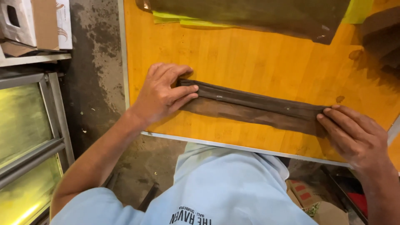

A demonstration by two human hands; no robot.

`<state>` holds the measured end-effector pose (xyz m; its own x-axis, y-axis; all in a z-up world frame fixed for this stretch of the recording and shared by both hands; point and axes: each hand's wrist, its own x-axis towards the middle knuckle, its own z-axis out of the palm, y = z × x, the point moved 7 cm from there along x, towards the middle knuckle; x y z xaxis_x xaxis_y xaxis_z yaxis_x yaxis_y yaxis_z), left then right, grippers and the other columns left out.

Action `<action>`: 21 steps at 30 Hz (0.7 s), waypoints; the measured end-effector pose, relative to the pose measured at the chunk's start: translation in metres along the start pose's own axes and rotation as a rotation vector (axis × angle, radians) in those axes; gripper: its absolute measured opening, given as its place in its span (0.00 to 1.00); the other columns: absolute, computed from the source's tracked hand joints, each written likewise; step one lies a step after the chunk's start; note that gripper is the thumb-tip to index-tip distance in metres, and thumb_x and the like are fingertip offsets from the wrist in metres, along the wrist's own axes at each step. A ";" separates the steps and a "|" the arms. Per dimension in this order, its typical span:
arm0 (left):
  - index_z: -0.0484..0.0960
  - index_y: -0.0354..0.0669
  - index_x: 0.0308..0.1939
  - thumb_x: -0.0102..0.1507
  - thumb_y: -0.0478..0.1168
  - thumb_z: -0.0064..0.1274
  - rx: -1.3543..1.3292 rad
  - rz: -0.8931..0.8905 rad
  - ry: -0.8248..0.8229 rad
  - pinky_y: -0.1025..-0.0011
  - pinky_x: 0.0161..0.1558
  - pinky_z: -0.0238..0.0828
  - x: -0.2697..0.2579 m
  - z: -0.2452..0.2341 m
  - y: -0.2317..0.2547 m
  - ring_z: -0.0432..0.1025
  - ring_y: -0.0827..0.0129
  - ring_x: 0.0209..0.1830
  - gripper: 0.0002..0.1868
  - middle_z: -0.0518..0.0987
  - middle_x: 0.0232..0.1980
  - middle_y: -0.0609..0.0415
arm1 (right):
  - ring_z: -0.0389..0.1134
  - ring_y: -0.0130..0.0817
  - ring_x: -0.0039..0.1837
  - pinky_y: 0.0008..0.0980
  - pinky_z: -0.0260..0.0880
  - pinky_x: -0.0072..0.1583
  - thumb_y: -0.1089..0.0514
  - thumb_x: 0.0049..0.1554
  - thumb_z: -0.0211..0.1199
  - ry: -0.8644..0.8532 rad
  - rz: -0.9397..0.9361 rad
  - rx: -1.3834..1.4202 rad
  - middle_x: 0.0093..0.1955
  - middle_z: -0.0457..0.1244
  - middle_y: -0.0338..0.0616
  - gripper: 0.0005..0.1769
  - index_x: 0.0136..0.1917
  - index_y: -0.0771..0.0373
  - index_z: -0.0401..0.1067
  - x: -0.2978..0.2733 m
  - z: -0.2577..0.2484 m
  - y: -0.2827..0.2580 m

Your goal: The person folds a large sheet of brown paper multiple times on a yellow table, creating a narrow strip. They then gather several folded strips, fan them out, and secure them with a small piece of tape. Finally, they fold another sheet of brown paper in half.

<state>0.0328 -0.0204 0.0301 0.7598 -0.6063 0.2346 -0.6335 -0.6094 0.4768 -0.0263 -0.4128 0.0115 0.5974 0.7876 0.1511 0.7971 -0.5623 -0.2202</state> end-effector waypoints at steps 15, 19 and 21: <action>0.79 0.21 0.43 0.64 0.23 0.42 0.160 -0.033 -0.070 0.57 0.69 0.69 0.018 0.043 0.062 0.72 0.44 0.60 0.10 0.76 0.60 0.32 | 0.68 0.59 0.69 0.41 0.70 0.73 0.71 0.61 0.73 0.193 0.188 -0.008 0.67 0.65 0.68 0.12 0.55 0.83 0.77 0.003 0.003 -0.020; 0.76 0.33 0.38 0.70 0.39 0.57 0.212 -0.138 -0.017 0.58 0.62 0.70 0.014 0.055 0.059 0.72 0.48 0.60 0.12 0.77 0.58 0.39 | 0.61 0.71 0.75 0.59 0.67 0.74 0.66 0.63 0.71 0.192 0.293 0.088 0.72 0.61 0.73 0.08 0.50 0.74 0.74 0.001 0.000 -0.010; 0.79 0.41 0.58 0.72 0.39 0.55 0.126 -0.119 0.017 0.53 0.57 0.68 0.013 0.055 0.054 0.71 0.48 0.59 0.12 0.74 0.63 0.43 | 0.71 0.60 0.68 0.52 0.70 0.61 0.67 0.62 0.74 0.214 0.243 0.071 0.65 0.69 0.65 0.07 0.46 0.71 0.76 0.003 -0.005 -0.012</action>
<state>0.0006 -0.0896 0.0129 0.8321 -0.5181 0.1978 -0.5516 -0.7359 0.3926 -0.0335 -0.4049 0.0193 0.7806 0.5570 0.2835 0.6249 -0.7025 -0.3406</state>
